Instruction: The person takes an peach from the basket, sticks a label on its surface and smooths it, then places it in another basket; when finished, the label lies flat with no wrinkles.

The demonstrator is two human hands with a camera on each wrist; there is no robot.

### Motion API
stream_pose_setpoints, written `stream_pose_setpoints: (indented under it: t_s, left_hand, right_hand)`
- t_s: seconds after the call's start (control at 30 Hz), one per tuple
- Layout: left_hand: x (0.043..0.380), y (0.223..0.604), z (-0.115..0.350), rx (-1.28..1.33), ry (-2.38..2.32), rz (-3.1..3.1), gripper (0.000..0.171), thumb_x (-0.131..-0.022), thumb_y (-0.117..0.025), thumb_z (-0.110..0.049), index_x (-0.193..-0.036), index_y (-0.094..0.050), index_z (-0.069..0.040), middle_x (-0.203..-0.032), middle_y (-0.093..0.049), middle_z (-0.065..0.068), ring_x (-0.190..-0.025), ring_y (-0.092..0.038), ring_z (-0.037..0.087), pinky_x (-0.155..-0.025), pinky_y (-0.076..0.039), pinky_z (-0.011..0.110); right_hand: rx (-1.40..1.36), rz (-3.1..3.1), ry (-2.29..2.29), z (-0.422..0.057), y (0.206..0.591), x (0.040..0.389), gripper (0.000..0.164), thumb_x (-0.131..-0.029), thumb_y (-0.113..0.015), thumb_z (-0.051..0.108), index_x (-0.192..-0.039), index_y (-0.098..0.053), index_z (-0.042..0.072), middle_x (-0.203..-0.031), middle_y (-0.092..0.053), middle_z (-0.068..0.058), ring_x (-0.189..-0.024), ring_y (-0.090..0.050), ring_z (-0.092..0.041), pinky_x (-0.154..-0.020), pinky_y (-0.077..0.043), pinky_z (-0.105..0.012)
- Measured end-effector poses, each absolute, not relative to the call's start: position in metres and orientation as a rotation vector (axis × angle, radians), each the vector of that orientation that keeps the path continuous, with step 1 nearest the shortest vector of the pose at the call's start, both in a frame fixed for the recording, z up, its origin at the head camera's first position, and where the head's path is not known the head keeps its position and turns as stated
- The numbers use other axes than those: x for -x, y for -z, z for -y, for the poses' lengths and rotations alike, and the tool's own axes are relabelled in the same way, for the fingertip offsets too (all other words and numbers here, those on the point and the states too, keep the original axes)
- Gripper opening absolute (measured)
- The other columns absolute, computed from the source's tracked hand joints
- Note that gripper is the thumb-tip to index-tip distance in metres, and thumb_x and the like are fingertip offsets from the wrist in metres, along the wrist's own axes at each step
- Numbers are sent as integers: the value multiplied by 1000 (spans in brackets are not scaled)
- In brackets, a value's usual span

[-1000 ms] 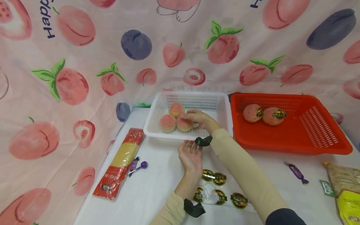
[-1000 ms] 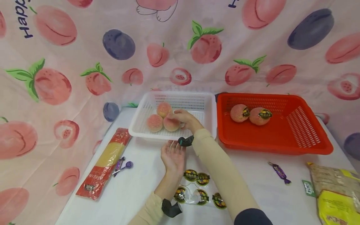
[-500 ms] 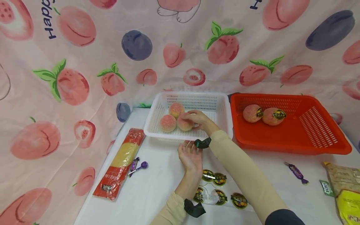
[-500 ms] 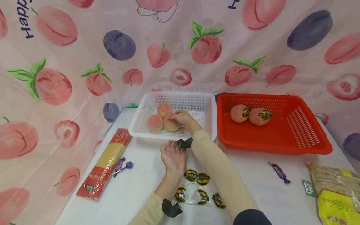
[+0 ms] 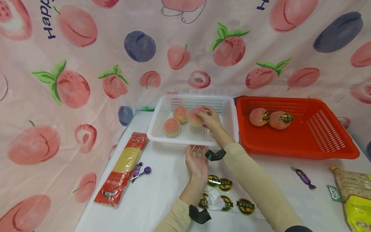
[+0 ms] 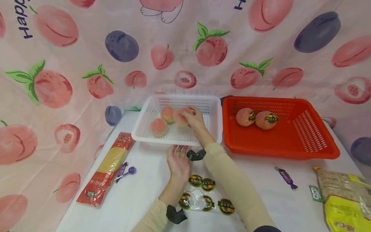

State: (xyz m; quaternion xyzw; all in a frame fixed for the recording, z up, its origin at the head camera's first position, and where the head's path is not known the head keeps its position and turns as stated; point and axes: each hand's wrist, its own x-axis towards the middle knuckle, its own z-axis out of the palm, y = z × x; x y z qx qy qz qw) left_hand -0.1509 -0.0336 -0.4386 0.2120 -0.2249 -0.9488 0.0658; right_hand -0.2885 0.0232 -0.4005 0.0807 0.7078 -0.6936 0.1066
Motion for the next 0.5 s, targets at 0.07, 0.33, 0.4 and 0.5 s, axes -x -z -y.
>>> stream_pose_setpoints:
  t_s: [0.07, 0.33, 0.4, 0.5]
  left_hand:
    - [151, 438, 33, -637, 2864, 685, 35, -90, -41, -33, -114, -43, -7, -102, -50, 5, -98, -51, 20, -94, -42, 35]
    - [150, 437, 33, -603, 2824, 741, 24, -88, -50, -18, -107, -41, -8, -98, -47, 5, -98, -51, 21, -92, -44, 36]
    - [149, 437, 33, -601, 2816, 755, 22, -88, -49, -15, -107, -41, -8, -98, -47, 5, -97, -51, 20, -92, -44, 35]
    - [149, 436, 32, -601, 2810, 757, 21, -87, -50, -13, -106, -43, -8, -98, -49, 6, -97, -53, 20, -92, -44, 36]
  right_hand:
    - [-243, -2087, 2092, -28, 397, 284, 57, -75, -67, 38, -125, -44, 23, -128, -43, -3, -108, -49, -19, -84, -46, -39]
    - [-167, -2096, 2230, -49, 383, 263, 60, -76, -65, 43, -128, -43, 23, -125, -43, -4, -101, -46, -20, -81, -42, -35]
    - [-146, -2083, 2254, -56, 379, 257, 60, -76, -65, 44, -128, -42, 24, -126, -43, -2, -103, -46, -20, -85, -40, -37]
    - [-125, -2087, 2274, -68, 372, 246, 60, -76, -64, 46, -128, -43, 26, -128, -43, 0, -106, -46, -20, -91, -39, -42]
